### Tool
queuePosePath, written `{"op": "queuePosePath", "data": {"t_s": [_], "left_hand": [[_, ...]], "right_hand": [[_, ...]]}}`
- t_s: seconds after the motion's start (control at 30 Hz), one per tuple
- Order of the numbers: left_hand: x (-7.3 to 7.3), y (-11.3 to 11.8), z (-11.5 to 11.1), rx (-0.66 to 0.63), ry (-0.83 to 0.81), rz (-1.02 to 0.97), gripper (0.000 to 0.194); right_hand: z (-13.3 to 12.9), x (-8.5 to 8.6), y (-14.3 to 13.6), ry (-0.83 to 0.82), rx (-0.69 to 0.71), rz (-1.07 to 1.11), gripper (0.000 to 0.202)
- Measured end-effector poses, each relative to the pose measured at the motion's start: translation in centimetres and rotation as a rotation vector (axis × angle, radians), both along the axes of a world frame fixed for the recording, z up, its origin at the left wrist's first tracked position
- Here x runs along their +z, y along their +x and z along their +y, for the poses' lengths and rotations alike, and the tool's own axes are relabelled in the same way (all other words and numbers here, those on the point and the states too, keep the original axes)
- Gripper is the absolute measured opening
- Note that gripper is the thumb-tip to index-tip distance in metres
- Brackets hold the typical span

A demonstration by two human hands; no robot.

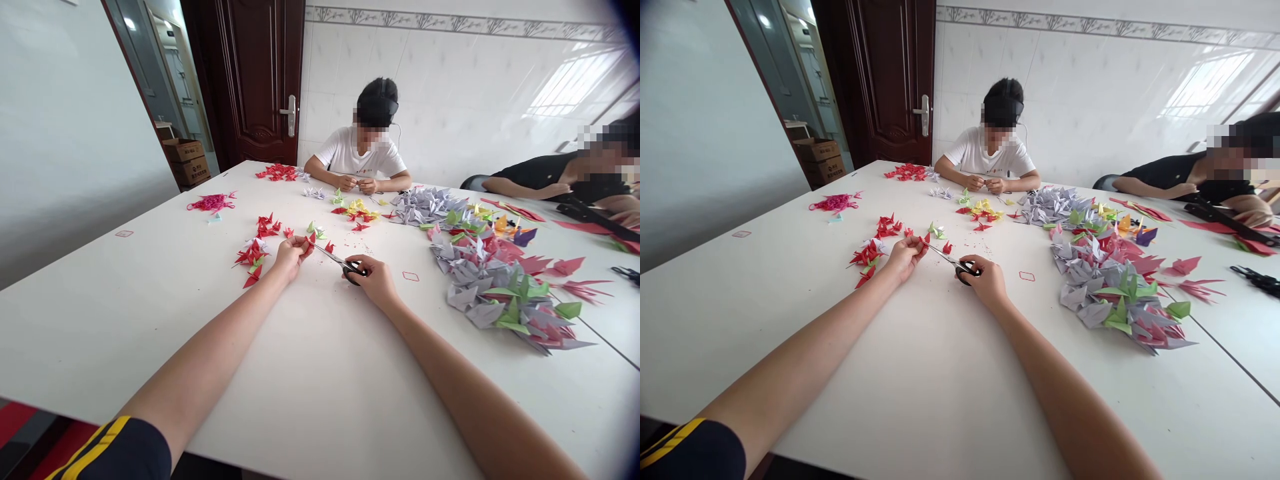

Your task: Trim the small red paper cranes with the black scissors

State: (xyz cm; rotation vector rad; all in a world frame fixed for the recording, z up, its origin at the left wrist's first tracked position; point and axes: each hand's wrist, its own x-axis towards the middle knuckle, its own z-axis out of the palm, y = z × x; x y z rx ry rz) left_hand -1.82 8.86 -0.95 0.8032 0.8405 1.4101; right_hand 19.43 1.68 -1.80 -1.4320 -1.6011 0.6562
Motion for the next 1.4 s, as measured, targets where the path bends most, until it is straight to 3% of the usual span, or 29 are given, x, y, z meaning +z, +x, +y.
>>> {"op": "queuePosePath", "data": {"t_s": [0.4, 0.67, 0.87, 1.03, 1.4], "left_hand": [[0.2, 0.1, -0.2, 0.004, -0.001, -0.052, 0.020], [-0.4, -0.1, 0.4, 0.065, 0.038, -0.013, 0.019], [-0.6, -0.5, 0.3, 0.082, 0.231, 0.253, 0.008], [-0.6, -0.6, 0.3, 0.131, 0.331, 0.392, 0.007], [-0.8, -0.8, 0.5, 0.175, 0.350, 0.472, 0.009]], "right_hand": [[-0.7, 0.2, -0.5, 0.200, -0.176, -0.379, 0.031], [-0.7, 0.0, 0.5, 0.426, -0.333, -0.414, 0.032], [-0.3, -0.1, 0.5, 0.301, -0.169, -0.342, 0.033], [-0.1, 0.2, 0.7, 0.218, -0.159, -0.248, 0.036], [0.0, 0.2, 0.9, 0.128, -0.067, -0.267, 0.033]]}}
